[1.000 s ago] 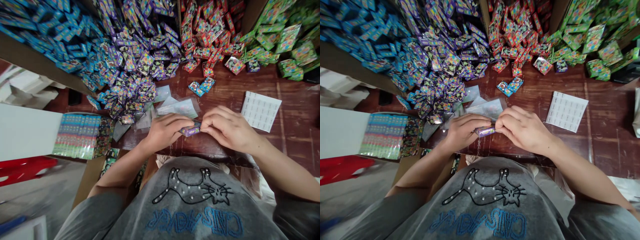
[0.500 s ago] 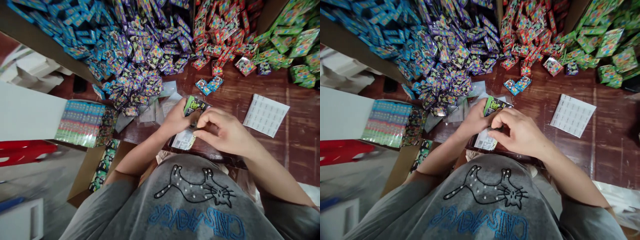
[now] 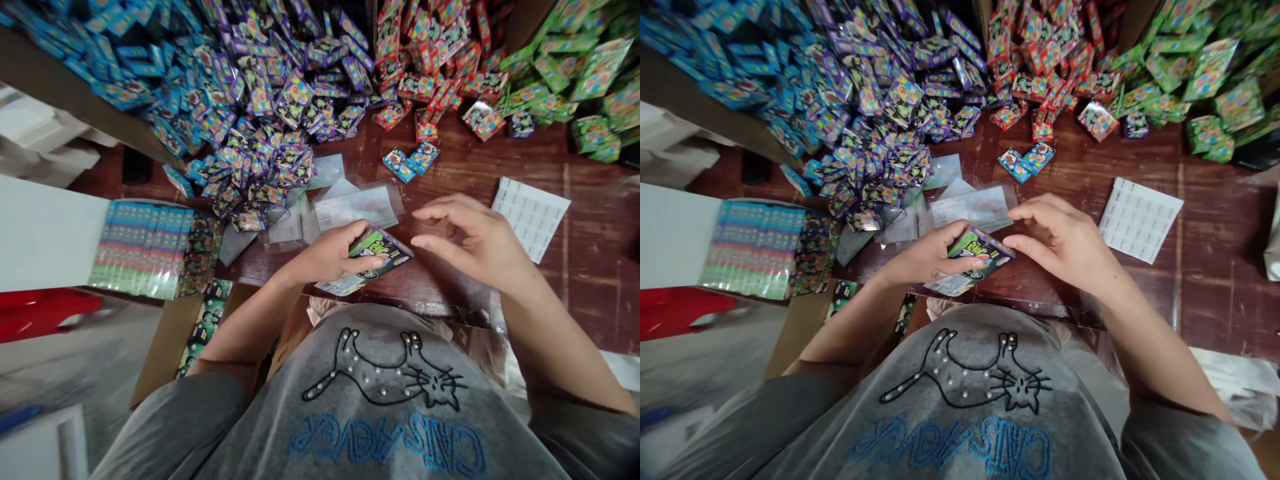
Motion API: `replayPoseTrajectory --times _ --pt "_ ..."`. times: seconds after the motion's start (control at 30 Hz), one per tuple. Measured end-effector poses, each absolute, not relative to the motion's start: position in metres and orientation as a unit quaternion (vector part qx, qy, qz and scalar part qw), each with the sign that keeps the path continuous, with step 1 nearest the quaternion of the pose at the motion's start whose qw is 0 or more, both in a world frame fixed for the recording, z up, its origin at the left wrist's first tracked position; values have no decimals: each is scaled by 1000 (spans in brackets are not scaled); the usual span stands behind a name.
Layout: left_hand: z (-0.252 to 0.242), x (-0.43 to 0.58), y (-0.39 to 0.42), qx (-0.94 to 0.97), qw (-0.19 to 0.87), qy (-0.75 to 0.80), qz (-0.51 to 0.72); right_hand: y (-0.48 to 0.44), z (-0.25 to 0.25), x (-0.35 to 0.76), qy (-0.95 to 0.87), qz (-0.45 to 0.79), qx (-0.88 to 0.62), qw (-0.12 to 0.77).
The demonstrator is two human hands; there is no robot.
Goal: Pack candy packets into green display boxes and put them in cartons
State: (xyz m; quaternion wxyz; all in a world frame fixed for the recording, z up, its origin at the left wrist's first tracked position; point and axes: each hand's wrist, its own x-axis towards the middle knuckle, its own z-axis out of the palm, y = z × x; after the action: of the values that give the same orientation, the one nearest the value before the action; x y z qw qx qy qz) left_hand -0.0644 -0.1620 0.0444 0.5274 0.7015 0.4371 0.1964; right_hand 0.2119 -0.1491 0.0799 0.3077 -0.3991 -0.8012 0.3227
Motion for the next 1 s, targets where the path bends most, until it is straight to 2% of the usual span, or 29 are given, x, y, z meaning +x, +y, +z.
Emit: replayPoseTrajectory --times 0.13,0.3,0.4,0.5,0.6,0.77,0.9,1.0 --pt "46 -69 -163 703 560 412 150 -154 64 216 -788 445 -366 217" --pt "45 -68 -163 744 520 408 100 -163 56 212 -773 485 -365 188" --pt "40 -67 -163 748 534 388 71 -169 48 211 -755 520 -361 168" --pt "31 -61 -166 723 592 352 55 -179 32 208 -749 517 -381 164" --pt "24 -52 -172 711 606 350 67 -191 19 207 -762 476 -405 171" --pt "13 -48 -177 714 543 420 138 -207 19 219 -701 475 -466 255" --pt "7 -45 -190 738 509 428 116 -211 21 223 -716 496 -439 218" --pt "6 -40 -210 767 422 471 108 -212 11 221 -724 477 -458 196"
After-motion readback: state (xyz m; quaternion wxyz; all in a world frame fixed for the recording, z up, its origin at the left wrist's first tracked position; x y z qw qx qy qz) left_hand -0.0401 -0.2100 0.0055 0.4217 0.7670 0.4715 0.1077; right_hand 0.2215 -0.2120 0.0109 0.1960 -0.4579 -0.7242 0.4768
